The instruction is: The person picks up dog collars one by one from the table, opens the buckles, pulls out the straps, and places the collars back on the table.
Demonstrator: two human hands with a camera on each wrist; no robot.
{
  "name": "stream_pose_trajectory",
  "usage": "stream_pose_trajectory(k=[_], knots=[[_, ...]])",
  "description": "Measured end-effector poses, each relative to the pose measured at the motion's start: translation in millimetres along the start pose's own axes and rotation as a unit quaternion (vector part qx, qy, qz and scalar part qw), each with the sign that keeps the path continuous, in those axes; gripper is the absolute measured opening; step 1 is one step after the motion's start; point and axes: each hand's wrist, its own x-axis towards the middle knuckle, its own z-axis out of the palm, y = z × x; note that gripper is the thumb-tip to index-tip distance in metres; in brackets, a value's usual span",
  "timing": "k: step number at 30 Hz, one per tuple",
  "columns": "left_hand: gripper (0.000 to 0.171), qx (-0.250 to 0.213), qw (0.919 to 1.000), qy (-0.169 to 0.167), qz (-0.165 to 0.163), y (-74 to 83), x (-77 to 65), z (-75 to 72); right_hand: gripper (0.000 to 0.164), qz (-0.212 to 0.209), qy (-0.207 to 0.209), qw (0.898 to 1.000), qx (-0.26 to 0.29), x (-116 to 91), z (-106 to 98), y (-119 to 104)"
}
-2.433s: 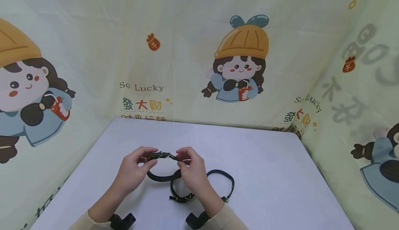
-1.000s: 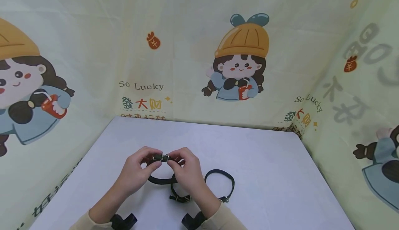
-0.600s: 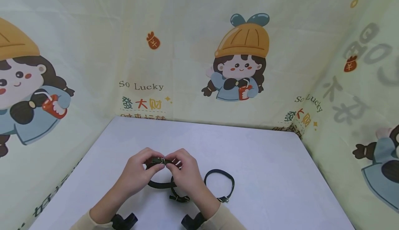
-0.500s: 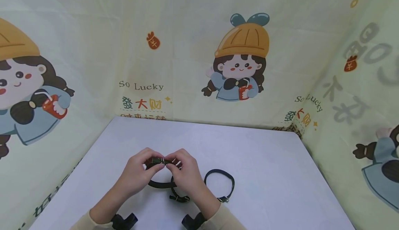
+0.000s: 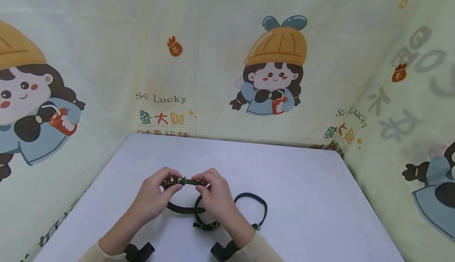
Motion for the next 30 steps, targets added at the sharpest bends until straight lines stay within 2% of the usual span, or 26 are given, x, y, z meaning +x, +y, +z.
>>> stream_pose_trajectory(k=[6,14,22,30], knots=[[0.034,0.001,0.9999,0.004,0.01,-1.9,0.1,-1.1,0.029,0.004,0.007,1.0,-0.002,1,-2,1],[0.036,-0.037,0.999,-0.003,0.023,-5.3,3.1,-3.3,0.032,0.002,0.012,1.0,-0.002,1,-6,1],[0.039,-0.031,0.9994,-0.006,0.013,-6.2,2.7,-6.9,0.031,0.026,0.023,0.999,-0.006,0,-10,-1],[0.042,-0.009,0.9993,0.028,0.025,-11.6,2.4,-11.1,0.034,0.042,0.06,0.997,0.004,0,-15,3]])
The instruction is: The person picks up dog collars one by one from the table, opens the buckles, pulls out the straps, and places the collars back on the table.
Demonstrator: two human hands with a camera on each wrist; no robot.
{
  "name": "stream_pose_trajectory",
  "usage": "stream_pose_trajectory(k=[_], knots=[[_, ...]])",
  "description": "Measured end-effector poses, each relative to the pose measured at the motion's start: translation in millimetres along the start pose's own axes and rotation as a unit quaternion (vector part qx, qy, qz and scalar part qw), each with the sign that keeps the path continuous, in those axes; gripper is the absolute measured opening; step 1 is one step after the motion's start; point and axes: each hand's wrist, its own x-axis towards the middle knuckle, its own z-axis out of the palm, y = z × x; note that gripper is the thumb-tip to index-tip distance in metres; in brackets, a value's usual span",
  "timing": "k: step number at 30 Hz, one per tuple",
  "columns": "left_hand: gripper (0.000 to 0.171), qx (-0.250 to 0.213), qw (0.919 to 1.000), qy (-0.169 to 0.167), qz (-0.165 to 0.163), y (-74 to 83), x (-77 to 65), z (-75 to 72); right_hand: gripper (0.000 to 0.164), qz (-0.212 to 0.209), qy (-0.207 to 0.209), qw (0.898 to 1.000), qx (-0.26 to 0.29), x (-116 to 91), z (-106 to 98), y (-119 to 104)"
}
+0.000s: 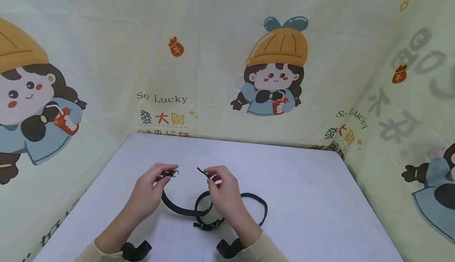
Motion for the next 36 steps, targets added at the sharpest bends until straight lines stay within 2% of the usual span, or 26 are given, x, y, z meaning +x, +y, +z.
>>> stream_pose_trajectory(k=[6,17,28,36], knots=[[0.044,0.009,0.9998,0.008,-0.016,0.1,-1.8,-5.1,0.033,0.001,0.012,1.0,0.015,0,-4,4],[0.042,0.043,0.9984,0.033,-0.017,-7.6,-1.4,-13.9,0.03,0.022,0.048,0.999,0.006,3,-12,11],[0.038,0.051,0.9968,0.06,-0.018,-13.1,-1.2,-16.4,0.031,0.042,0.072,0.996,0.007,3,-20,17],[0.038,0.071,0.9944,0.074,-0.028,-16.7,1.2,-20.7,0.031,0.057,0.094,0.993,0.039,3,-29,20]])
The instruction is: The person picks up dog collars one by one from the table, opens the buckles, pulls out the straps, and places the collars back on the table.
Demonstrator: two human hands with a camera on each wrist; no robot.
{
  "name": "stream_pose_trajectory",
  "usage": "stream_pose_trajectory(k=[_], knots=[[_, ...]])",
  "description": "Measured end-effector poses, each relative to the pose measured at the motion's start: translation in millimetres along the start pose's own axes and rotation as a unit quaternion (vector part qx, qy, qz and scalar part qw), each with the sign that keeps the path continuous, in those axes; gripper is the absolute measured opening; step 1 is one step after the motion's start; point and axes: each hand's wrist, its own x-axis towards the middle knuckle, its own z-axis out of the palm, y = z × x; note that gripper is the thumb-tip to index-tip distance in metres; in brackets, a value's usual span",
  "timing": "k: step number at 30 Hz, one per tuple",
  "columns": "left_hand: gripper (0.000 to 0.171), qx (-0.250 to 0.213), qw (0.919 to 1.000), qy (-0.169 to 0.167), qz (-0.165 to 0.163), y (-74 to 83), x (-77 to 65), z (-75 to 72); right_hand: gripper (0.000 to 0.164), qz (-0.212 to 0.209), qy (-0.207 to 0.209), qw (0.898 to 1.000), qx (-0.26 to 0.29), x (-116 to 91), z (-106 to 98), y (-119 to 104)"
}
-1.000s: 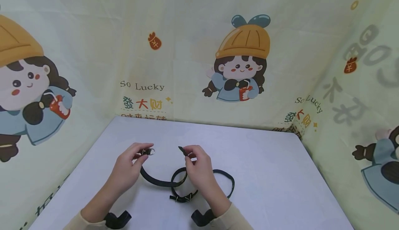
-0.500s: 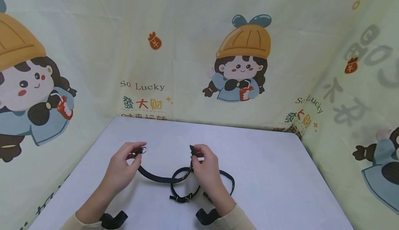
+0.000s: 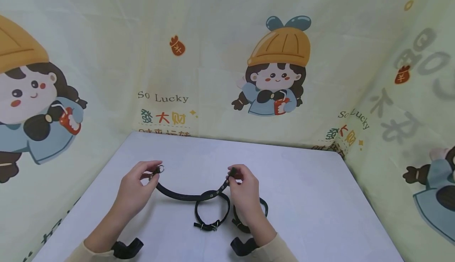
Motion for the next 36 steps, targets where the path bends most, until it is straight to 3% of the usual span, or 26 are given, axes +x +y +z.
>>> stream_pose_trajectory(k=[21,27,36], knots=[[0.035,0.016,0.9995,0.002,-0.028,-13.3,7.5,-0.3,0.038,0.023,0.021,0.999,0.025,9,-14,15],[0.028,0.022,0.9979,-0.004,-0.062,-19.0,9.4,2.2,0.036,0.016,0.029,0.999,0.029,11,-18,20],[0.032,0.001,0.9947,-0.024,-0.1,-24.4,11.9,3.3,0.031,0.022,0.028,0.998,0.054,13,-23,26]])
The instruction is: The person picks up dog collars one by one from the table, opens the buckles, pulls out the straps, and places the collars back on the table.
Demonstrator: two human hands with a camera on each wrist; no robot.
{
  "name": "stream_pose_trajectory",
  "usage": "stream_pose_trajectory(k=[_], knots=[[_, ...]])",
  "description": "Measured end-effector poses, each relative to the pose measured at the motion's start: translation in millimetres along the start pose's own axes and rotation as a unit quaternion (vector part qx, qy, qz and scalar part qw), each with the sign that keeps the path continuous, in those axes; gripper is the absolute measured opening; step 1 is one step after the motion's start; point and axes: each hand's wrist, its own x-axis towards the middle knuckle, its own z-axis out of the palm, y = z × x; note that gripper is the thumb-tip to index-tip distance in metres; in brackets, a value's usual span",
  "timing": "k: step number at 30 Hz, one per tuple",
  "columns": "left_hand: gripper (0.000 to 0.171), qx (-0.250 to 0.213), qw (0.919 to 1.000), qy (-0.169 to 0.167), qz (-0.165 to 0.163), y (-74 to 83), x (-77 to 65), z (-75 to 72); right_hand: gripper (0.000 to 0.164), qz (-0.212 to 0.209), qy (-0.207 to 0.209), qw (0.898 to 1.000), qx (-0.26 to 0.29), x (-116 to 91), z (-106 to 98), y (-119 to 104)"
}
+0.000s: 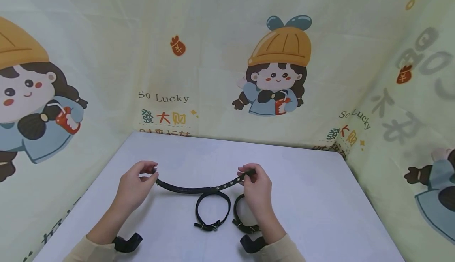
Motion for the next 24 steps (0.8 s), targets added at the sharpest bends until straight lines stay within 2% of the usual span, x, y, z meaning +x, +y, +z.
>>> stream_pose_trajectory(k=[5,10,19,24], knots=[[0.032,0.001,1.0,0.006,-0.003,-3.9,3.0,0.4,0.029,0.009,0.005,1.0,0.005,5,-5,4],[0.029,-0.027,0.9995,0.006,-0.013,-6.9,7.9,0.3,0.029,0.009,0.012,1.0,0.02,10,-10,7],[0.025,-0.08,0.9952,0.001,-0.055,-15.0,19.9,1.7,0.03,0.022,0.029,0.997,0.066,19,-18,15],[0.023,-0.114,0.9904,-0.008,-0.078,-20.1,26.6,3.0,0.03,0.036,0.031,0.997,0.063,23,-21,16]])
